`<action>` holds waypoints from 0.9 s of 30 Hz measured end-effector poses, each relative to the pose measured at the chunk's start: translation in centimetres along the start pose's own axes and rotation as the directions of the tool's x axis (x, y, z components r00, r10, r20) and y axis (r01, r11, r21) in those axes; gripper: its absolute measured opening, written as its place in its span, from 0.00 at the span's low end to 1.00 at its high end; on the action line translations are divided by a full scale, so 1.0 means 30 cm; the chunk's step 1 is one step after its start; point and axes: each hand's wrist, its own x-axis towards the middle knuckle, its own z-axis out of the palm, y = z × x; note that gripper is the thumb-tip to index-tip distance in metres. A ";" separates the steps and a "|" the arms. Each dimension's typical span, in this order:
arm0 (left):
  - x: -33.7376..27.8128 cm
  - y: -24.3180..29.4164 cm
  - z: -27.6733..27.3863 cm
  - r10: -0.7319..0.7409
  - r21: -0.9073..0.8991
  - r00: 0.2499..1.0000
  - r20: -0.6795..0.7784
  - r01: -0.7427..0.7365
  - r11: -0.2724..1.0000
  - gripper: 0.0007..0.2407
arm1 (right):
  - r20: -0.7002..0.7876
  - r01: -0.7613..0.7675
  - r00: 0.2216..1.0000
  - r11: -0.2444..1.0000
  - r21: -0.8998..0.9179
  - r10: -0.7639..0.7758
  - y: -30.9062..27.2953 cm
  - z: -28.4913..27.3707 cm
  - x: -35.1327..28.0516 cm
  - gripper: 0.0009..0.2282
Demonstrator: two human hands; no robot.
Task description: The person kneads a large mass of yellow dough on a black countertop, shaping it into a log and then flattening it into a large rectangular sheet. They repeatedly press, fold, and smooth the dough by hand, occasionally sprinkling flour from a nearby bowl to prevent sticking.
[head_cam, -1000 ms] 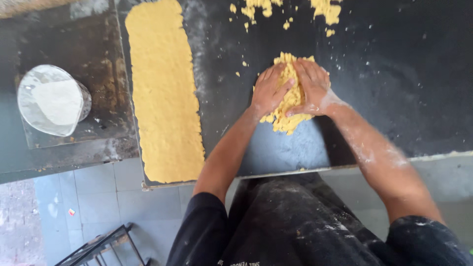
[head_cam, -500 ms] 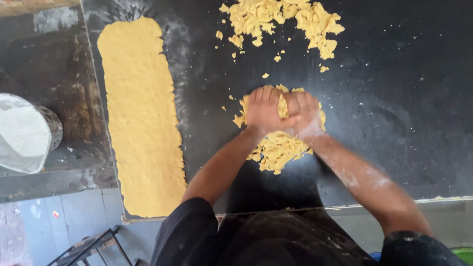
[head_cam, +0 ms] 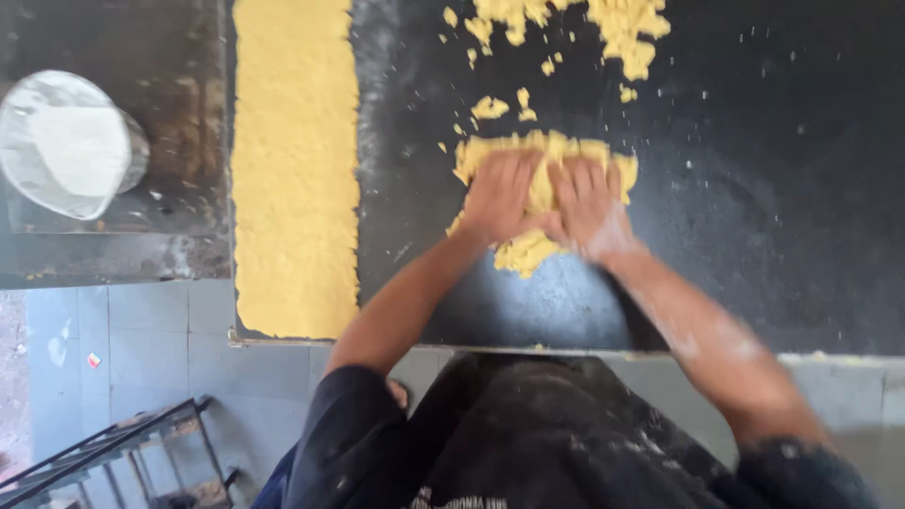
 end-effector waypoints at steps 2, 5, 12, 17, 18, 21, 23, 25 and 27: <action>-0.041 0.023 -0.075 -0.037 -0.112 0.994 0.102 0.049 0.992 0.37 | 0.085 0.034 0.995 0.974 0.224 -0.054 0.012 -0.072 0.007 0.27; -0.021 -0.016 -0.136 -0.294 -0.248 0.922 0.251 0.355 0.901 0.21 | 0.322 -0.206 0.944 0.891 0.404 0.072 0.097 -0.130 0.019 0.15; 0.072 -0.116 0.032 -0.145 0.106 0.985 0.094 0.135 0.985 0.24 | -0.037 -0.193 0.979 0.969 0.156 0.201 0.043 0.098 0.097 0.17; -0.143 0.001 -0.064 -0.112 -0.209 0.941 0.319 0.185 0.960 0.29 | 0.100 -0.228 0.972 0.961 0.158 0.214 -0.162 0.048 -0.147 0.28; -0.179 0.070 -0.077 -0.117 -0.098 0.966 0.229 0.142 0.985 0.32 | 0.062 -0.224 0.975 0.955 0.197 0.215 -0.209 0.045 -0.183 0.32; -0.202 0.231 -0.072 -0.108 0.052 0.994 0.020 0.107 0.993 0.39 | -0.025 -0.287 0.956 0.951 0.118 0.292 -0.287 0.082 -0.229 0.30; -0.160 0.206 -0.032 -0.134 0.055 0.991 0.018 0.133 0.990 0.40 | -0.003 -0.308 0.951 0.950 0.059 0.308 -0.247 0.122 -0.206 0.29; -0.108 0.141 0.013 -0.174 0.032 0.977 0.126 0.172 0.985 0.37 | 0.084 -0.283 0.957 0.958 0.056 0.278 -0.178 0.136 -0.166 0.32; -0.050 0.085 0.053 -0.187 0.138 0.960 0.207 0.160 0.977 0.35 | 0.186 -0.238 0.952 0.970 -0.051 0.243 -0.099 0.147 -0.106 0.34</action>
